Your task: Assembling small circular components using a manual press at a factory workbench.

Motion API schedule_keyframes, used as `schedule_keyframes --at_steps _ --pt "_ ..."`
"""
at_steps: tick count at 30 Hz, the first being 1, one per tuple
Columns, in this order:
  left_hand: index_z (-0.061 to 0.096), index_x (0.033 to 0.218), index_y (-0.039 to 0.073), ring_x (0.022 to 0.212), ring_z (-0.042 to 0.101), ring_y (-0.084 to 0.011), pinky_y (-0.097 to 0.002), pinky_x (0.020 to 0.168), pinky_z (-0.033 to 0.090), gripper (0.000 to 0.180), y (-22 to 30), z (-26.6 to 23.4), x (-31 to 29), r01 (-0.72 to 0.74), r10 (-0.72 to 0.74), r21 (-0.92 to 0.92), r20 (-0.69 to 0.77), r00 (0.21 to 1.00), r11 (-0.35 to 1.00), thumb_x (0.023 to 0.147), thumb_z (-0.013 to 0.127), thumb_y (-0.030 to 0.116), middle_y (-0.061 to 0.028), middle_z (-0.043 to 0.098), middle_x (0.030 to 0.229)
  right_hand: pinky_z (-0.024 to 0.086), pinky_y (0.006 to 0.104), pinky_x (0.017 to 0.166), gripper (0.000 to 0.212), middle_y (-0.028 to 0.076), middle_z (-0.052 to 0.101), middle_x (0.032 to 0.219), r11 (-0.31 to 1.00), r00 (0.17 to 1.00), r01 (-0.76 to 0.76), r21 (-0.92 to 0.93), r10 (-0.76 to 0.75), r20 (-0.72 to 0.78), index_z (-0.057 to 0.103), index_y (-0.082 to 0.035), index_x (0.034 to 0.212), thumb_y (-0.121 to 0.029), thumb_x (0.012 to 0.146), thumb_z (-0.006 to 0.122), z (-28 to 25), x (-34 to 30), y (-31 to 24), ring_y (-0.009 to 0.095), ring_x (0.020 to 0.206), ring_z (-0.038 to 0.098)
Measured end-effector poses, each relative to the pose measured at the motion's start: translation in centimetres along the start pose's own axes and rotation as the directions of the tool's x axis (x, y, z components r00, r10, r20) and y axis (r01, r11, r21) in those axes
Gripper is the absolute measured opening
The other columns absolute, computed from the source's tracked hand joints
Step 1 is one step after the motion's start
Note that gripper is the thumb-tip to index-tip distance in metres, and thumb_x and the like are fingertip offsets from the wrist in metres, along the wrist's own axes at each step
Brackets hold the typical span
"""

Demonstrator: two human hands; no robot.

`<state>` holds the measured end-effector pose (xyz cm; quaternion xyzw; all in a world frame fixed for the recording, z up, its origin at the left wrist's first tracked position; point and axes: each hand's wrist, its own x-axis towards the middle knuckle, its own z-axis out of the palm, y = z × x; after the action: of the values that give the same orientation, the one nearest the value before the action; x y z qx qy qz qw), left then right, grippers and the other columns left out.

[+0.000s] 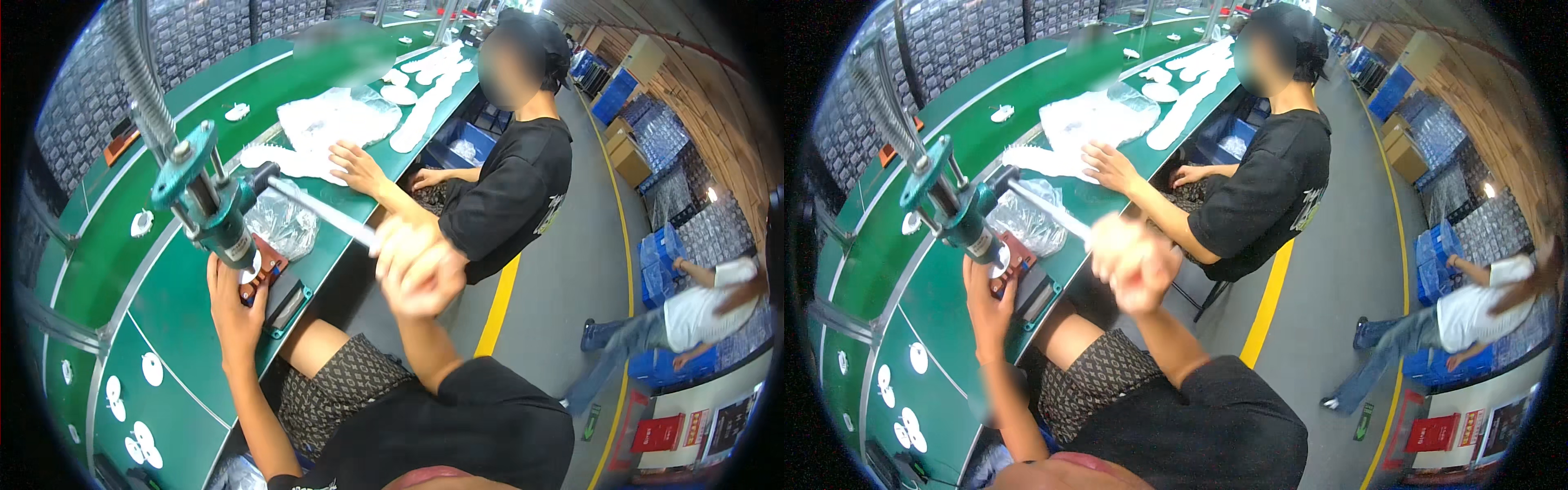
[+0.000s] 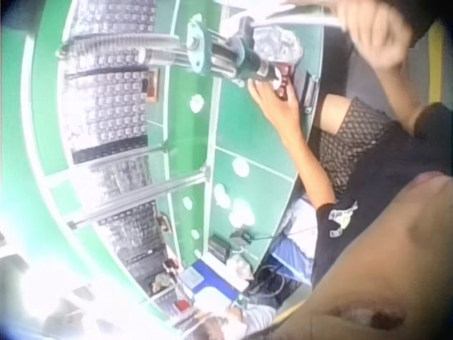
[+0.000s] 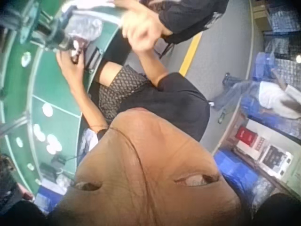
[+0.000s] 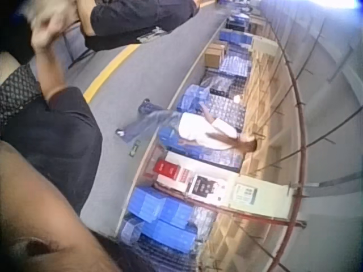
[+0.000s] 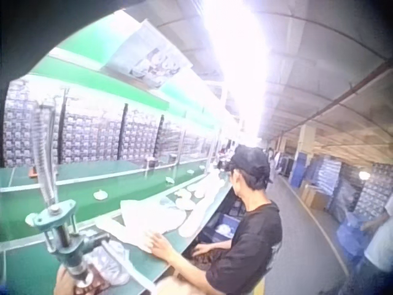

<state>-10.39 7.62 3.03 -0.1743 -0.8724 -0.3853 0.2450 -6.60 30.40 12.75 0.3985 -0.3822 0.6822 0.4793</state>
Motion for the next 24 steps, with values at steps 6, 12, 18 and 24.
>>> schedule_keyframes --at_steps 6,12,18,24 --pt "0.044 0.139 -0.006 0.14 0.036 -0.0381 -0.042 0.116 0.026 0.062 -3.6 1.9 -0.4 0.14 -0.136 0.165 -0.036 0.99 0.976 0.083 0.069 0.001 -0.0267 0.039 0.149 0.043 0.036 0.061 0.044 0.01 0.05 0.066 0.953 0.945 -0.284 -0.104 0.26 -0.2 0.049 -0.002 0.066 -0.029 0.099 0.039 0.9 2.1 2.3 0.019 0.062 0.05" --pt "0.052 0.13 -0.007 0.132 0.045 -0.0416 -0.0443 0.111 0.035 0.049 -2.5 1.6 -0.5 -0.048 0.06 0.097 -0.127 0.99 0.994 0.085 0.068 0.001 -0.0258 0.046 0.142 0.034 0.0382 0.107 0.057 0.021 0.043 0.133 0.982 0.993 -0.12 -0.145 0.117 -0.028 0.033 0.003 0.139 -0.004 0.087 0.054 8.1 9.1 8.0 0.032 0.123 0.044" --pt "0.058 0.122 -0.01 0.12 0.056 -0.0385 -0.0493 0.106 0.042 0.045 0.7 0.6 -3.8 -0.296 0.313 0.108 -0.228 0.922 0.949 0.093 0.065 0.024 -0.0234 0.059 0.127 0.047 0.0482 0.091 0.03 0.02 0.053 0.118 0.818 0.981 0.181 -0.545 -0.193 0.037 0.054 -0.001 0.104 0.006 0.076 0.062 2.3 -8.1 3.4 0.036 0.111 0.055" --pt "0.053 0.13 -0.01 0.117 0.057 -0.0314 -0.0448 0.103 0.044 0.045 3.3 1.8 -10.4 0.347 -0.428 -0.763 0.103 0.898 0.545 0.101 0.046 0.025 -0.0217 0.058 0.128 0.051 0.0486 0.094 0.036 0.023 0.052 0.136 0.792 0.855 0.139 -0.594 0.206 0.476 0.061 0.003 0.104 -0.024 0.084 0.073 -0.4 -15.5 2.0 0.038 0.12 0.055"
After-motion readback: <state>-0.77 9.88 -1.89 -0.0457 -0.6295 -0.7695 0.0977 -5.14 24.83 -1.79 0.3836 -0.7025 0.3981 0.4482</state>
